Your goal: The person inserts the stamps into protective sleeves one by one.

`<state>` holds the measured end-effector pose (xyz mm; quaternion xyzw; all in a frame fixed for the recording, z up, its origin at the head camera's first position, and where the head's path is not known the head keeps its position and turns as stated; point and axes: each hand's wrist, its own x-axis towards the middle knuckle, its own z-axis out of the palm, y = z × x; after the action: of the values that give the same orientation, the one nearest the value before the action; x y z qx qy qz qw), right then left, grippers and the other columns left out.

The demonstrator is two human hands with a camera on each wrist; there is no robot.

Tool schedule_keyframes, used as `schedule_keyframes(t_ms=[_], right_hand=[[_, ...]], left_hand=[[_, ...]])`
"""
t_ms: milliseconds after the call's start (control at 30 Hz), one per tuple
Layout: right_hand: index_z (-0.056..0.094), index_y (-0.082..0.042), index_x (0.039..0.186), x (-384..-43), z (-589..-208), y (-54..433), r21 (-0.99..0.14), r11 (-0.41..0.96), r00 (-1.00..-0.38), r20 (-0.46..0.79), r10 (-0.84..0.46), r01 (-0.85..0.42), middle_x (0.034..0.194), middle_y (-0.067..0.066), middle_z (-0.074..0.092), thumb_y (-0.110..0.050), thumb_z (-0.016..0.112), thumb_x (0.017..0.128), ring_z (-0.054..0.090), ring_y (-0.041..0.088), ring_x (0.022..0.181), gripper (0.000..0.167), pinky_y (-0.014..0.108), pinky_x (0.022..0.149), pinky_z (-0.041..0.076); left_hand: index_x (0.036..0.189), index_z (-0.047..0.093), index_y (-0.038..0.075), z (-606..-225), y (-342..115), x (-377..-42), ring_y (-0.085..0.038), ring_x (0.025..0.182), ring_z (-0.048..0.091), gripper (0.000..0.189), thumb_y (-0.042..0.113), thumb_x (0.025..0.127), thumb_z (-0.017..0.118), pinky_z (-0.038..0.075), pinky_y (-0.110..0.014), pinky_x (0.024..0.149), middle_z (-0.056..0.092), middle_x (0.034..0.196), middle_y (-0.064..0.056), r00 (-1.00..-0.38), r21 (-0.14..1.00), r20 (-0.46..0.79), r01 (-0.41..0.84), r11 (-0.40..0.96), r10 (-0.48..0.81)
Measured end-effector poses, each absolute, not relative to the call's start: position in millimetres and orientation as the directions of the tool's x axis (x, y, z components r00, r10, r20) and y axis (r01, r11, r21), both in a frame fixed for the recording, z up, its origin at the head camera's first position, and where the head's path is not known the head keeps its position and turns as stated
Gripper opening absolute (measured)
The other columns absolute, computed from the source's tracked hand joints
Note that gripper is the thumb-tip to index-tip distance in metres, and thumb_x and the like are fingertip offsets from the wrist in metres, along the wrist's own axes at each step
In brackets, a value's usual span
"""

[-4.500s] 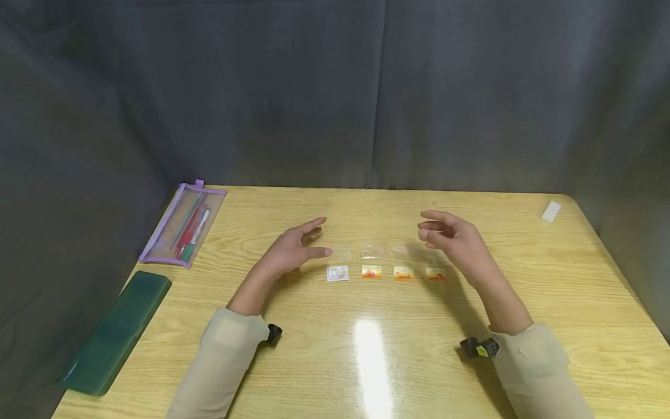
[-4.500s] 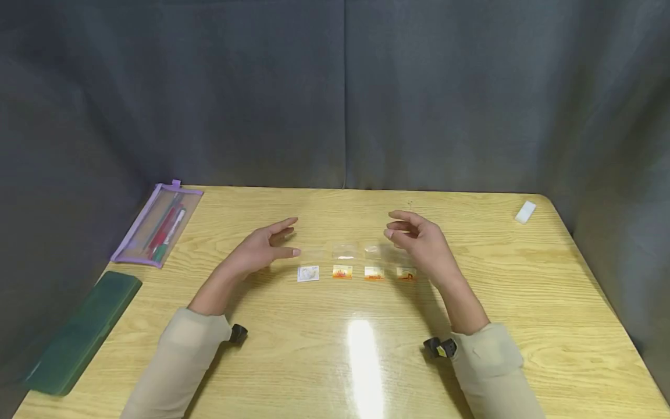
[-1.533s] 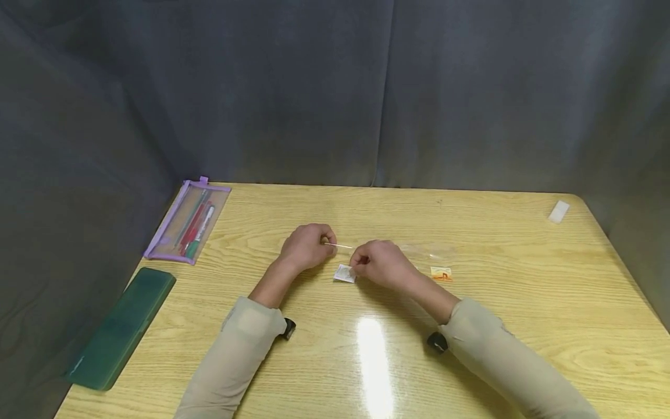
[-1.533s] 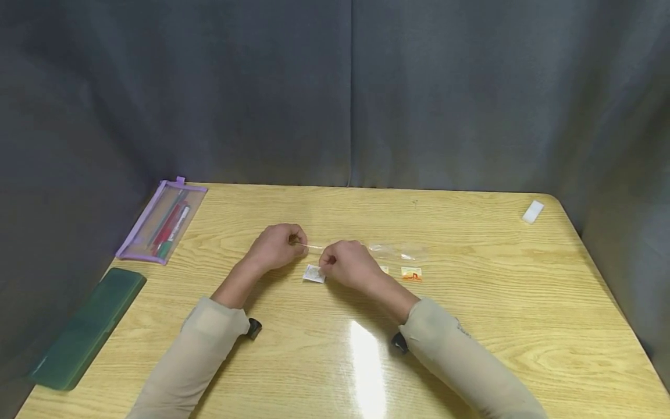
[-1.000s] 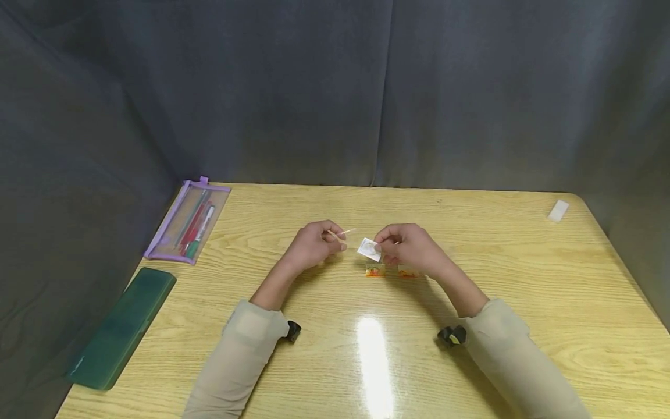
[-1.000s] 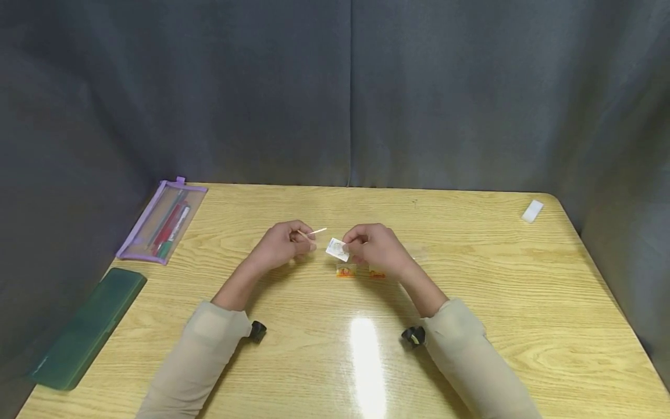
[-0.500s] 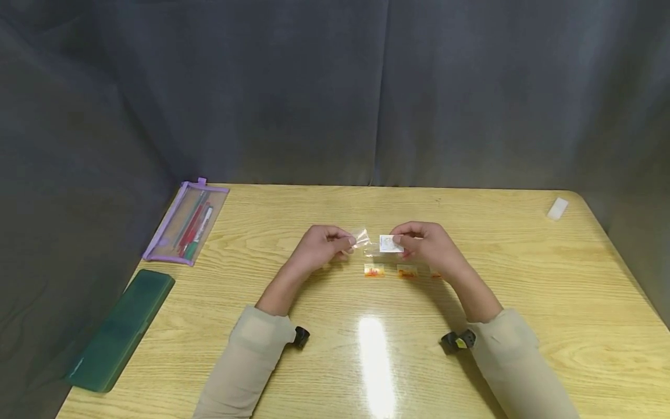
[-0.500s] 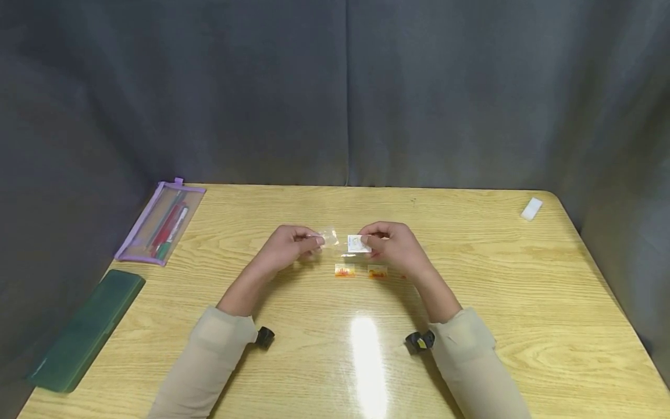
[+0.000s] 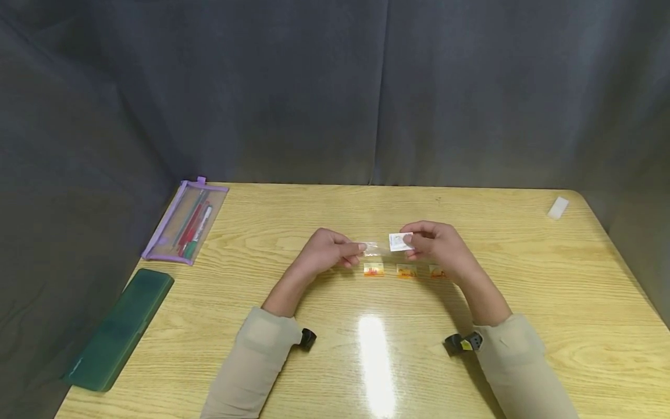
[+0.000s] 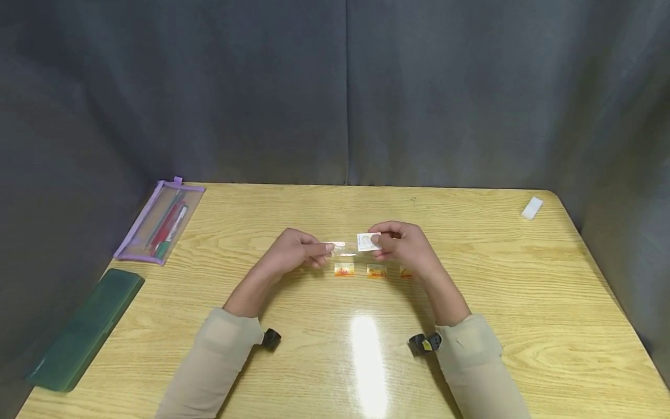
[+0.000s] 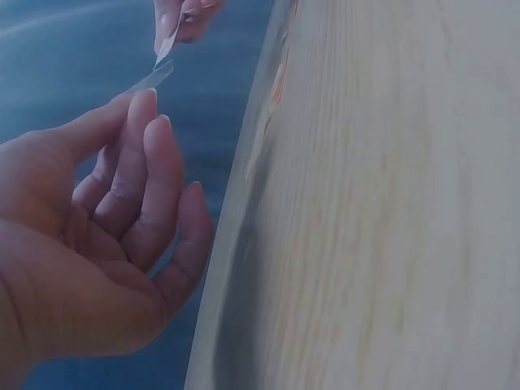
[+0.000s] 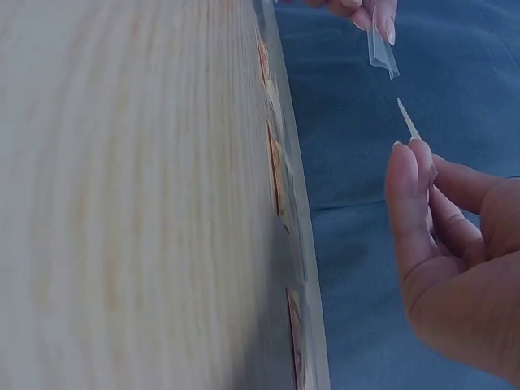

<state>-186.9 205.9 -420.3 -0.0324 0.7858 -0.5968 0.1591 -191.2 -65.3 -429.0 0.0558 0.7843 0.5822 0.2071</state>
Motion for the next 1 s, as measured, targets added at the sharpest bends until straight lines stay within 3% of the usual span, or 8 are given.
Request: schedule_keyframes(t_ms=[233,367,467,567,767,1000], right_hand=[[0.060,0.005,0.129,-184,-416,209,-0.964,0.208,-0.961,-0.203,-0.188,0.163,0.097,0.002,0.067,-0.019,0.063,0.102,0.070,0.012,0.076,0.037,0.034,0.080,0.064],[0.060,0.005,0.129,-183,-412,210,-0.966,0.197,-0.964,-0.202,-0.176,0.166,0.091,-0.002,0.068,-0.019,0.064,0.101,0.069,0.008,0.071,0.037,0.033,0.077,0.064],[0.059,0.005,0.130,-183,-412,211,-0.965,0.194,-0.962,-0.212,-0.174,0.178,0.089,-0.003,0.068,-0.019,0.064,0.101,0.069,0.007,0.070,0.038,0.031,0.076,0.064],[0.058,0.006,0.130,-182,-412,212,-0.966,0.183,-0.962,-0.213,-0.168,0.182,0.088,-0.001,0.070,-0.018,0.063,0.102,0.069,0.007,0.070,0.037,0.030,0.075,0.064],[0.057,0.005,0.131,-181,-411,214,-0.969,0.161,-0.965,-0.212,-0.153,0.187,0.087,-0.002,0.070,-0.017,0.062,0.102,0.070,0.006,0.071,0.036,0.030,0.076,0.064],[0.056,0.006,0.133,-181,-411,212,-0.971,0.148,-0.964,-0.210,-0.165,0.187,0.093,-0.004,0.069,-0.015,0.061,0.102,0.071,0.006,0.074,0.037,0.031,0.079,0.064]], left_hand=[[0.096,0.079,-0.003,-431,-60,-192,-0.031,0.081,0.075,0.033,0.029,0.097,0.070,0.062,-0.035,0.079,0.075,0.075,-0.004,-0.899,0.949,-0.250,-0.154,0.276,0.360],[0.095,0.080,0.002,-431,-58,-193,-0.031,0.082,0.075,0.027,0.027,0.098,0.070,0.056,-0.031,0.069,0.076,0.080,-0.005,-0.908,0.955,-0.232,-0.144,0.261,0.349],[0.099,0.079,0.002,-429,-57,-192,-0.038,0.085,0.073,0.023,0.024,0.098,0.070,0.059,-0.036,0.073,0.077,0.087,-0.009,-0.912,0.961,-0.226,-0.152,0.230,0.342],[0.106,0.077,-0.001,-428,-55,-191,-0.042,0.087,0.070,0.022,0.019,0.097,0.070,0.062,-0.044,0.086,0.077,0.092,-0.011,-0.911,0.965,-0.232,-0.173,0.195,0.341],[0.107,0.076,0.001,-430,-52,-192,-0.025,0.078,0.069,0.018,0.014,0.095,0.072,0.062,-0.042,0.086,0.076,0.097,-0.009,-0.906,0.960,-0.260,-0.204,0.193,0.334],[0.107,0.078,0.006,-431,-52,-189,-0.022,0.073,0.066,0.018,0.020,0.097,0.070,0.062,-0.038,0.078,0.074,0.095,-0.006,-0.930,0.967,-0.225,-0.176,0.186,0.292]])
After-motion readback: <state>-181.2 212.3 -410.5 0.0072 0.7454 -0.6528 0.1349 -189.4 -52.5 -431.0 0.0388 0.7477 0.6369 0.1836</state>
